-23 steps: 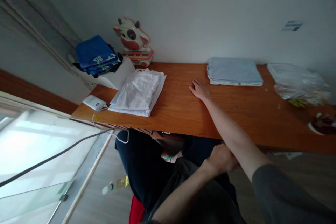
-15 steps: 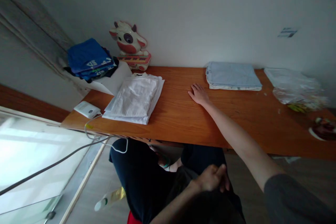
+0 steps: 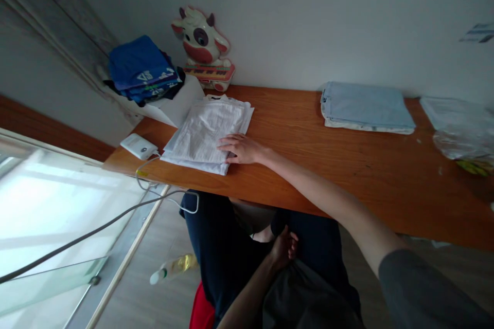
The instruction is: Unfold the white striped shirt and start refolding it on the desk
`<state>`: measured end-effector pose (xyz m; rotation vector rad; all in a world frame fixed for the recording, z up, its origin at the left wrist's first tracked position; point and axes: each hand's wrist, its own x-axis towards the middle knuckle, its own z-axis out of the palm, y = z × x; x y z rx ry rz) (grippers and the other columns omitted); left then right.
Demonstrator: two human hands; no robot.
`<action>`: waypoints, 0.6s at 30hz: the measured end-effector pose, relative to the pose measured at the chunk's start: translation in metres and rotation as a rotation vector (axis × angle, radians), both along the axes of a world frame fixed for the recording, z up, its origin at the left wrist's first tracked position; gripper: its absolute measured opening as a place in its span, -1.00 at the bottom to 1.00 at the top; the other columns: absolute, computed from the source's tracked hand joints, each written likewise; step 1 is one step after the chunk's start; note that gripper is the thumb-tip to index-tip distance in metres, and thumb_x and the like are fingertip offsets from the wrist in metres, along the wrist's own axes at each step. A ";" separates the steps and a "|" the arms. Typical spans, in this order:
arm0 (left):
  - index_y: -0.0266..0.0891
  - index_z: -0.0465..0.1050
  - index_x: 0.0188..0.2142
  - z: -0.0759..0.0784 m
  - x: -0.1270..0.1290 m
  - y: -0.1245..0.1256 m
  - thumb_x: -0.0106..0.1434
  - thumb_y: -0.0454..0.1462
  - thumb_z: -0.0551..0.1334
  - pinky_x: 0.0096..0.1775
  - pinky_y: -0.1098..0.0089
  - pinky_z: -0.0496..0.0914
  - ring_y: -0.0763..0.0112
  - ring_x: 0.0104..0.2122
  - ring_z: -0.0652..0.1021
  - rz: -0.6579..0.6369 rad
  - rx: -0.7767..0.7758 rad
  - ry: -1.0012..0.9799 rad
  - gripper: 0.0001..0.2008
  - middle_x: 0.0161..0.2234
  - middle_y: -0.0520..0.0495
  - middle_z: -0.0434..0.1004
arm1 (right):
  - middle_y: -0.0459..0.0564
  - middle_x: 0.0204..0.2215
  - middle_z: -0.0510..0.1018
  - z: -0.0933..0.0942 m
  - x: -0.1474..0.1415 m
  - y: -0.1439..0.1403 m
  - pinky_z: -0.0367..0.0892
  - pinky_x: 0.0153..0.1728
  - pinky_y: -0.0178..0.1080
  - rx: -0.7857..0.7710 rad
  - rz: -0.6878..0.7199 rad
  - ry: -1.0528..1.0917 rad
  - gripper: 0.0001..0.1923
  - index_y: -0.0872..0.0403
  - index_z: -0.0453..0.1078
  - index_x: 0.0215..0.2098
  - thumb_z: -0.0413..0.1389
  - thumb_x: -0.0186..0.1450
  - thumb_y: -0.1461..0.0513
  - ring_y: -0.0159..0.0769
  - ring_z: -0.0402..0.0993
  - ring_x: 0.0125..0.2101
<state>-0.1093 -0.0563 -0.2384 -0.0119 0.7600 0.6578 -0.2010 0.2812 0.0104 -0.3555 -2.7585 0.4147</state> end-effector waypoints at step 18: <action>-0.26 0.45 -0.31 0.000 -0.005 -0.008 0.60 0.17 -0.08 -0.60 0.48 -0.10 0.56 -0.70 0.11 0.027 -0.012 -0.010 -0.35 -0.58 0.07 0.23 | 0.07 -0.18 0.70 0.018 -0.026 0.002 0.31 -0.14 -0.23 -0.266 -0.209 -0.097 -0.79 0.08 0.58 -0.24 0.17 0.49 0.16 -0.19 0.57 -0.13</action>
